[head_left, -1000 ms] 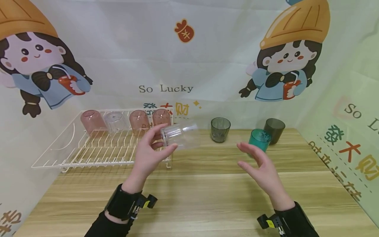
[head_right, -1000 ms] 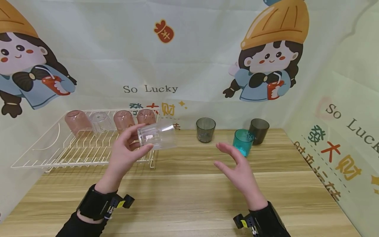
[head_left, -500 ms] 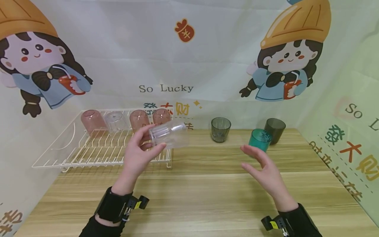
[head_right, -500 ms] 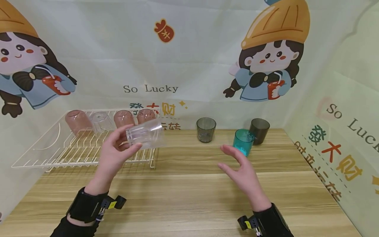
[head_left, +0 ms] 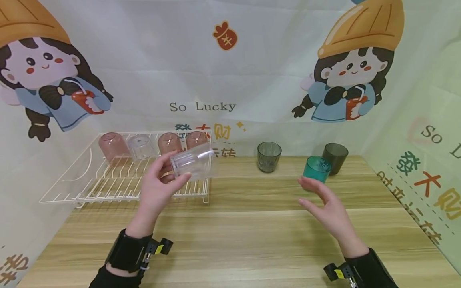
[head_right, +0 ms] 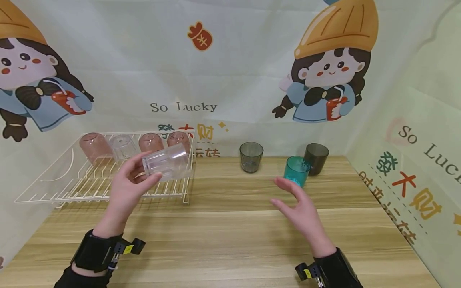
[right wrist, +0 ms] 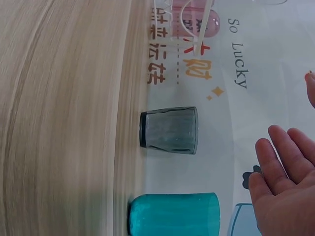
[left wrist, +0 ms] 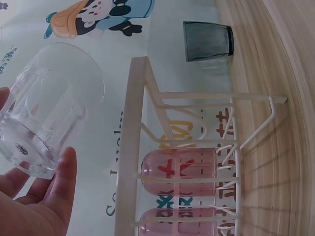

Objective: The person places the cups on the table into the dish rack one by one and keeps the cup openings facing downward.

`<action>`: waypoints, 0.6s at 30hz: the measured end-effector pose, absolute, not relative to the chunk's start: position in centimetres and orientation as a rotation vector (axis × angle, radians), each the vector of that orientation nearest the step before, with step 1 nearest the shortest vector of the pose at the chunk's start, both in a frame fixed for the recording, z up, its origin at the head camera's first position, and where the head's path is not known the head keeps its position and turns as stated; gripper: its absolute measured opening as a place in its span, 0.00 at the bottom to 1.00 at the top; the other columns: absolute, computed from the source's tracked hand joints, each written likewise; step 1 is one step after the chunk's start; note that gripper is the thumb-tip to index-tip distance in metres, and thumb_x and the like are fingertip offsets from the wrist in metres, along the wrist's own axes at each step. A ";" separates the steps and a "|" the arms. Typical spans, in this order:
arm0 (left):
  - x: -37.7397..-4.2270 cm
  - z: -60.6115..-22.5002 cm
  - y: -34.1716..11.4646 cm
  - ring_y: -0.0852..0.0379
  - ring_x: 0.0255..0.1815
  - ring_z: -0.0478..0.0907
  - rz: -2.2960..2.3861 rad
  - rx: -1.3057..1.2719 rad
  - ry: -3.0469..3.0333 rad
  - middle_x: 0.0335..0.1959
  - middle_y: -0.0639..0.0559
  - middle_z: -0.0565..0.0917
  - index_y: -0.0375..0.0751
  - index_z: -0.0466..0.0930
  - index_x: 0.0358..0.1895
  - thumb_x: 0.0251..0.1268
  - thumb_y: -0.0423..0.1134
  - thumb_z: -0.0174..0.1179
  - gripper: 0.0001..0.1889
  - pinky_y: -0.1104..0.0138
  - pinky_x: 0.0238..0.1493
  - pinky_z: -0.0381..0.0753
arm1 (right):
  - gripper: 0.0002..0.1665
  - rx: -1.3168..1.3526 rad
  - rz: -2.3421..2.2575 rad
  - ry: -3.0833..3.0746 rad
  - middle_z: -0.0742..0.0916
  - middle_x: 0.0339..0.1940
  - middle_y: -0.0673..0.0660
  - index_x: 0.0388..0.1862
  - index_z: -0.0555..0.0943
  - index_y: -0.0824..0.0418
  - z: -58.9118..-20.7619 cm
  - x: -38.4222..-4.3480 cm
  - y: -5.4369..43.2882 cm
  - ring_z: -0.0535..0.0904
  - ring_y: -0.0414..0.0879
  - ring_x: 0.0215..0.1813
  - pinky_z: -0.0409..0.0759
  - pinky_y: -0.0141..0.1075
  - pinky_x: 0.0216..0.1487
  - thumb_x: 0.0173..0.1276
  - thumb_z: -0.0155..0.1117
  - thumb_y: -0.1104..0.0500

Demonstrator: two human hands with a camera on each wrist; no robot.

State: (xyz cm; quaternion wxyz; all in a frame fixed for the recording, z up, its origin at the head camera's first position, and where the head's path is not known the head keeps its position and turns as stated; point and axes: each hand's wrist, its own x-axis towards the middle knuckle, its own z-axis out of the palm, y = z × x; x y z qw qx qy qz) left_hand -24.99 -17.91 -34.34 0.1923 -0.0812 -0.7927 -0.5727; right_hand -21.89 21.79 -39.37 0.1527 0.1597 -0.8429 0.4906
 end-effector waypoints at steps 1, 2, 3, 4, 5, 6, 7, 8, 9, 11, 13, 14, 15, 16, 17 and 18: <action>-25.0 -34.3 -18.0 0.65 0.46 0.76 -1.602 -0.219 -2.229 0.53 0.47 0.76 0.45 0.70 0.64 0.53 0.37 0.70 0.32 0.81 0.44 0.80 | 0.31 0.456 1.408 -2.418 0.78 0.64 0.62 0.66 0.69 0.63 -39.4 -21.9 21.9 0.68 0.19 0.59 0.58 0.10 0.61 0.64 0.64 0.61; -25.0 -34.3 -18.1 0.65 0.46 0.76 -1.598 -0.210 -2.232 0.53 0.47 0.75 0.45 0.70 0.64 0.53 0.37 0.70 0.32 0.81 0.44 0.80 | 0.31 0.454 1.407 -2.419 0.78 0.64 0.62 0.66 0.69 0.62 -39.4 -21.9 22.0 0.68 0.19 0.59 0.58 0.10 0.61 0.64 0.64 0.61; -24.9 -34.3 -18.2 0.66 0.46 0.76 -1.591 -0.199 -2.236 0.53 0.47 0.75 0.45 0.70 0.64 0.53 0.37 0.69 0.32 0.81 0.44 0.80 | 0.31 0.452 1.406 -2.420 0.78 0.63 0.62 0.66 0.69 0.61 -39.4 -21.8 22.0 0.68 0.19 0.59 0.58 0.10 0.61 0.64 0.64 0.61; -24.9 -34.3 -18.3 0.66 0.46 0.76 -1.584 -0.192 -2.235 0.53 0.47 0.75 0.45 0.70 0.64 0.53 0.37 0.69 0.32 0.81 0.44 0.80 | 0.31 0.451 1.405 -2.421 0.79 0.63 0.62 0.66 0.69 0.61 -39.4 -21.8 22.1 0.68 0.19 0.59 0.58 0.10 0.61 0.64 0.64 0.60; -24.9 -34.3 -18.4 0.66 0.46 0.76 -1.579 -0.188 -2.235 0.53 0.47 0.76 0.45 0.70 0.64 0.53 0.37 0.69 0.32 0.81 0.44 0.80 | 0.31 0.450 1.404 -2.423 0.79 0.63 0.62 0.66 0.69 0.60 -39.5 -21.8 22.2 0.68 0.19 0.60 0.58 0.10 0.61 0.65 0.64 0.60; -24.9 -34.3 -18.5 0.66 0.45 0.76 -1.575 -0.187 -2.232 0.53 0.47 0.76 0.45 0.70 0.64 0.53 0.37 0.69 0.32 0.81 0.43 0.80 | 0.30 0.449 1.402 -2.424 0.79 0.63 0.62 0.66 0.69 0.60 -39.5 -21.8 22.2 0.68 0.19 0.60 0.58 0.10 0.61 0.65 0.64 0.60; -24.9 -34.3 -18.6 0.65 0.45 0.76 -1.577 -0.187 -2.230 0.52 0.47 0.76 0.45 0.70 0.64 0.53 0.37 0.69 0.32 0.81 0.43 0.80 | 0.30 0.448 1.399 -2.427 0.79 0.63 0.62 0.66 0.69 0.59 -39.5 -21.8 22.3 0.68 0.19 0.60 0.58 0.10 0.61 0.65 0.64 0.60; -24.9 -34.4 -18.7 0.66 0.45 0.77 -1.578 -0.188 -2.228 0.52 0.47 0.76 0.45 0.70 0.65 0.53 0.37 0.69 0.32 0.81 0.43 0.80 | 0.30 0.446 1.391 -2.431 0.79 0.63 0.62 0.66 0.69 0.59 -39.5 -21.7 22.3 0.68 0.19 0.60 0.58 0.10 0.61 0.65 0.64 0.59; -24.9 -34.4 -18.9 0.66 0.45 0.77 -1.577 -0.190 -2.225 0.52 0.47 0.76 0.45 0.70 0.65 0.54 0.37 0.69 0.32 0.81 0.43 0.80 | 0.30 0.443 1.389 -2.434 0.79 0.63 0.62 0.66 0.69 0.59 -39.5 -21.7 22.4 0.67 0.19 0.60 0.58 0.10 0.61 0.65 0.64 0.59; -24.9 -34.5 -19.2 0.66 0.45 0.77 -1.576 -0.191 -2.223 0.52 0.48 0.76 0.43 0.69 0.65 0.54 0.37 0.69 0.33 0.81 0.43 0.80 | 0.30 0.434 1.378 -2.443 0.79 0.63 0.61 0.66 0.70 0.59 -39.5 -21.7 22.5 0.67 0.18 0.59 0.58 0.10 0.60 0.65 0.64 0.59; -24.9 -34.5 -19.5 0.66 0.45 0.76 -1.569 -0.179 -2.226 0.51 0.49 0.76 0.44 0.69 0.65 0.54 0.38 0.69 0.33 0.81 0.43 0.80 | 0.31 0.424 1.362 -2.456 0.79 0.63 0.61 0.66 0.70 0.59 -39.5 -21.7 22.6 0.66 0.17 0.59 0.57 0.10 0.60 0.65 0.64 0.58; -24.9 -34.5 -19.6 0.67 0.45 0.76 -1.560 -0.170 -2.231 0.51 0.50 0.75 0.44 0.69 0.66 0.55 0.38 0.69 0.33 0.82 0.43 0.80 | 0.31 0.417 1.352 -2.463 0.79 0.63 0.60 0.66 0.70 0.59 -39.6 -21.7 22.7 0.66 0.17 0.59 0.57 0.10 0.60 0.65 0.64 0.58; -24.8 -34.6 -19.7 0.68 0.45 0.76 -1.549 -0.162 -2.234 0.51 0.50 0.75 0.44 0.69 0.66 0.55 0.39 0.69 0.33 0.82 0.43 0.79 | 0.31 0.412 1.346 -2.468 0.79 0.63 0.60 0.66 0.70 0.59 -39.6 -21.7 22.7 0.66 0.17 0.59 0.57 0.10 0.60 0.65 0.64 0.58; -24.8 -34.6 -19.9 0.68 0.44 0.76 -1.543 -0.157 -2.234 0.51 0.50 0.75 0.44 0.69 0.65 0.54 0.38 0.69 0.33 0.82 0.43 0.79 | 0.31 0.407 1.332 -2.475 0.79 0.63 0.60 0.66 0.70 0.59 -39.6 -21.8 22.8 0.66 0.16 0.58 0.57 0.10 0.59 0.65 0.64 0.57; -24.8 -34.6 -20.0 0.68 0.44 0.76 -1.536 -0.155 -2.237 0.51 0.51 0.75 0.44 0.69 0.65 0.55 0.38 0.69 0.33 0.82 0.43 0.79 | 0.31 0.402 1.324 -2.480 0.79 0.63 0.60 0.66 0.70 0.59 -39.7 -21.8 22.8 0.65 0.16 0.58 0.57 0.10 0.59 0.65 0.64 0.57; -24.8 -34.6 -20.1 0.69 0.43 0.76 -1.527 -0.147 -2.241 0.51 0.51 0.75 0.45 0.69 0.65 0.54 0.38 0.69 0.33 0.83 0.42 0.79 | 0.31 0.398 1.314 -2.486 0.79 0.63 0.60 0.66 0.70 0.59 -39.7 -21.8 22.9 0.65 0.16 0.58 0.57 0.10 0.59 0.65 0.64 0.57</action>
